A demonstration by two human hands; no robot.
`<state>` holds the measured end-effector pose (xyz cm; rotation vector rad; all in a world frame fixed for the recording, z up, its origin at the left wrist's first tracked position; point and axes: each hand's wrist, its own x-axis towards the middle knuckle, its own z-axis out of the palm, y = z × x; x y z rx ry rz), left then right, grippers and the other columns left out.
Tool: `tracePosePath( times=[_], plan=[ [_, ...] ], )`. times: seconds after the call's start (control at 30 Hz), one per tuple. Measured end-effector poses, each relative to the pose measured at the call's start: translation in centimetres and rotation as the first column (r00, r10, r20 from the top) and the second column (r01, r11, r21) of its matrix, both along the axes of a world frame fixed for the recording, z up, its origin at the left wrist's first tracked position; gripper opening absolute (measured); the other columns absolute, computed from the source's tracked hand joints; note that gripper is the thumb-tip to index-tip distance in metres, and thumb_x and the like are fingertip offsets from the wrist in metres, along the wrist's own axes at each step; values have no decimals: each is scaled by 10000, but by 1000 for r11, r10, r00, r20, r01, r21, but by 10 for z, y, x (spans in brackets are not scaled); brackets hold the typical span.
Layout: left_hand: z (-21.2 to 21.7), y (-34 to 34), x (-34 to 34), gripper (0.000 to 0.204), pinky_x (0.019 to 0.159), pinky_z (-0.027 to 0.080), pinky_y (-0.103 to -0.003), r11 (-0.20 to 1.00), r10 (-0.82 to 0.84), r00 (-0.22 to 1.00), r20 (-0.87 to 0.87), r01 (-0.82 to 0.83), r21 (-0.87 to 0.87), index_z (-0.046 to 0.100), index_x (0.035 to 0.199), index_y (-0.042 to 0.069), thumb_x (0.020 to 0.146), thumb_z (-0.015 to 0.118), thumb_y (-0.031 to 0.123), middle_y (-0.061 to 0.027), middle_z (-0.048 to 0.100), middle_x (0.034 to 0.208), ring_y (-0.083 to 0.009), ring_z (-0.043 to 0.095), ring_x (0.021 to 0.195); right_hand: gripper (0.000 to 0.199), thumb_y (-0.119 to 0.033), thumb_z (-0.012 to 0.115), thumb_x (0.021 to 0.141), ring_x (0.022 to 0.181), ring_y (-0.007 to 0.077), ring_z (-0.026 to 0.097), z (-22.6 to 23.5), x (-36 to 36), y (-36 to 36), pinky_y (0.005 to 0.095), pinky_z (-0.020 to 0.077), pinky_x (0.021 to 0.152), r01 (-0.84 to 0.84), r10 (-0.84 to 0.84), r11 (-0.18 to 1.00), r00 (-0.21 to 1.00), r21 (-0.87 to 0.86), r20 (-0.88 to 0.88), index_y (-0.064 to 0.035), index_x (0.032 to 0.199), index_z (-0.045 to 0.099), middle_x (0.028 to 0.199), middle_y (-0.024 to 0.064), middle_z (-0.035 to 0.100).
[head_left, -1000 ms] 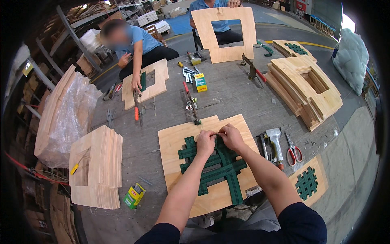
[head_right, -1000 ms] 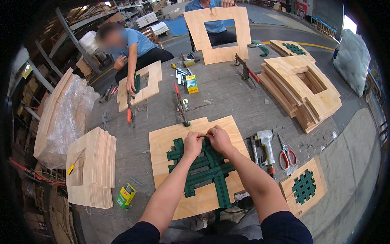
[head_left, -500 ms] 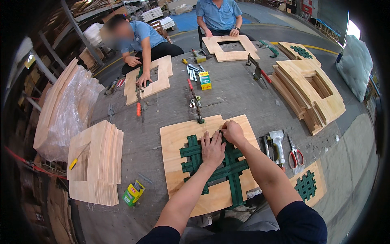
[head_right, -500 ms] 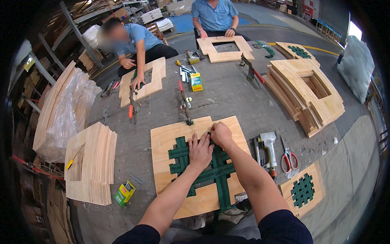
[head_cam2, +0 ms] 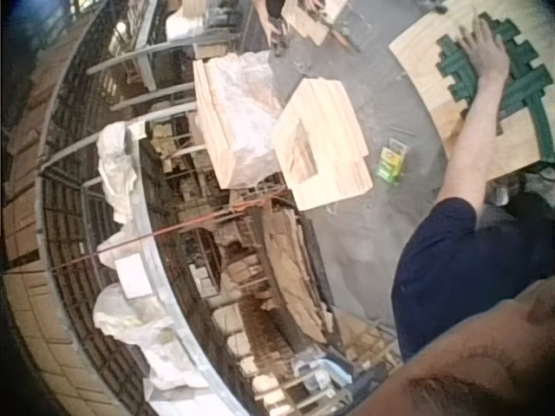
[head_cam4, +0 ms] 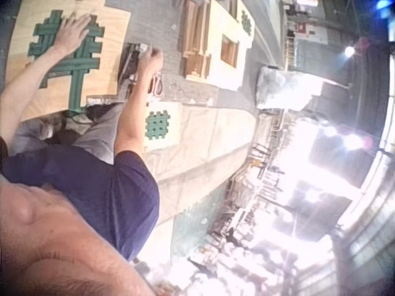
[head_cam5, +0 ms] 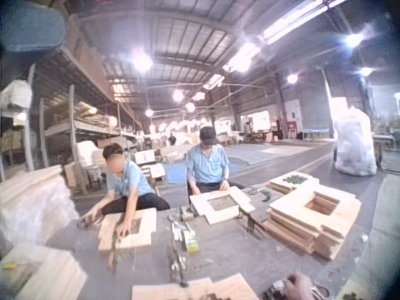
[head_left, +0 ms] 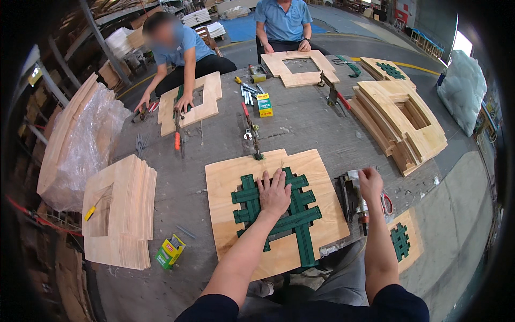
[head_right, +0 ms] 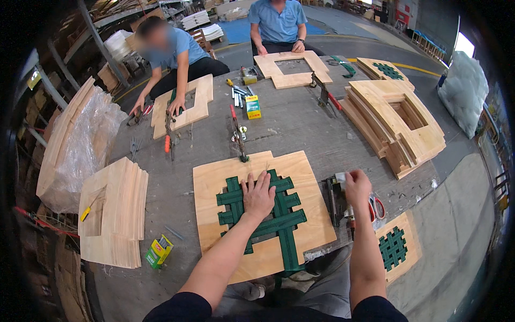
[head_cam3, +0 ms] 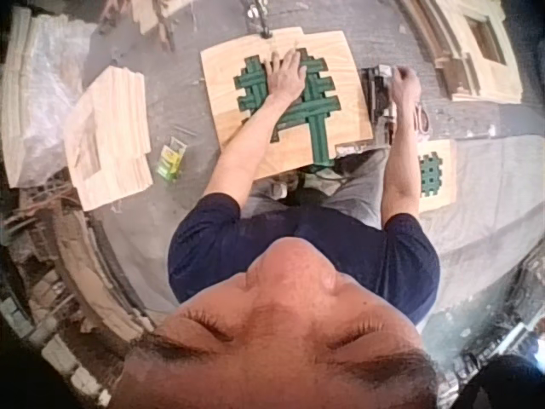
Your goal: The person assembles a green woven pattern onto a square wooden frame using a pneumatic nail gun. They position green strips in a grid, staple them to the wood, and then stack the completed unit with others.
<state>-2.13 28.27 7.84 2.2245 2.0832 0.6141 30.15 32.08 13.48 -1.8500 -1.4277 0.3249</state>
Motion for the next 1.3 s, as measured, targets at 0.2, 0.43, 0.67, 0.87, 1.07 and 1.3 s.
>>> tracePosePath(
  times=[0.2, 0.43, 0.67, 0.87, 1.07, 1.3],
  plan=[
    [6, 3, 2, 549, 1242, 142, -646, 1000, -15, 1000, 4, 15, -23, 472, 1520, 88, 1065, 472, 396, -53, 401, 1628, -449, 279, 1509, 457, -350, 838, 774, 805, 331, 728, -13, 33, -26, 436, 549, 748, -18, 38, 916, 998, -400, 42, 43, 979, 728, 873, 206, 748],
    [14, 6, 14, 554, 1253, 125, -637, 997, -32, 999, 41, 35, -71, 456, 1532, 111, 1066, 459, 410, -40, 379, 1642, -435, 247, 1525, 407, -220, 841, 734, 742, 298, 700, -25, 57, -13, 421, 544, 695, -54, -1, 911, 991, -409, -132, 40, 1007, 691, 867, 161, 721],
    [4, -4, -10, 560, 1261, 137, -614, 997, 43, 998, 42, -40, -68, 467, 1525, 112, 1045, 493, 399, -31, 399, 1630, -422, 253, 1528, 324, -178, 793, 814, 619, 200, 607, 58, -19, -25, 370, 508, 538, -345, 50, 886, 737, -312, -674, -19, 1028, 609, 792, 58, 611],
    [11, 1, 0, 549, 1266, 137, -594, 998, 17, 997, 69, -13, -65, 493, 1514, 117, 1044, 477, 400, -18, 386, 1633, -412, 256, 1531, 488, -357, 790, 908, 653, 182, 597, 88, -97, -12, 363, 497, 556, -424, 99, 844, 725, -328, -682, -16, 1188, 581, 909, 90, 633],
    [11, 4, -2, 530, 1249, 173, -615, 999, 14, 998, 61, -12, -36, 519, 1490, 125, 1024, 511, 379, -25, 427, 1611, -438, 290, 1508, 410, -302, 737, 958, 697, 191, 613, 66, -166, 25, 375, 529, 588, -535, 156, 749, 715, -390, -681, -13, 1214, 598, 998, 119, 642],
    [4, 4, -9, 523, 1249, 166, -615, 999, 30, 996, 81, -28, -25, 547, 1467, 130, 1009, 525, 380, -9, 448, 1600, -435, 290, 1507, 369, -276, 733, 956, 651, 186, 611, 47, -191, 34, 352, 526, 562, -549, 210, 727, 750, -413, -627, -8, 1185, 624, 969, 96, 643]
  ],
)
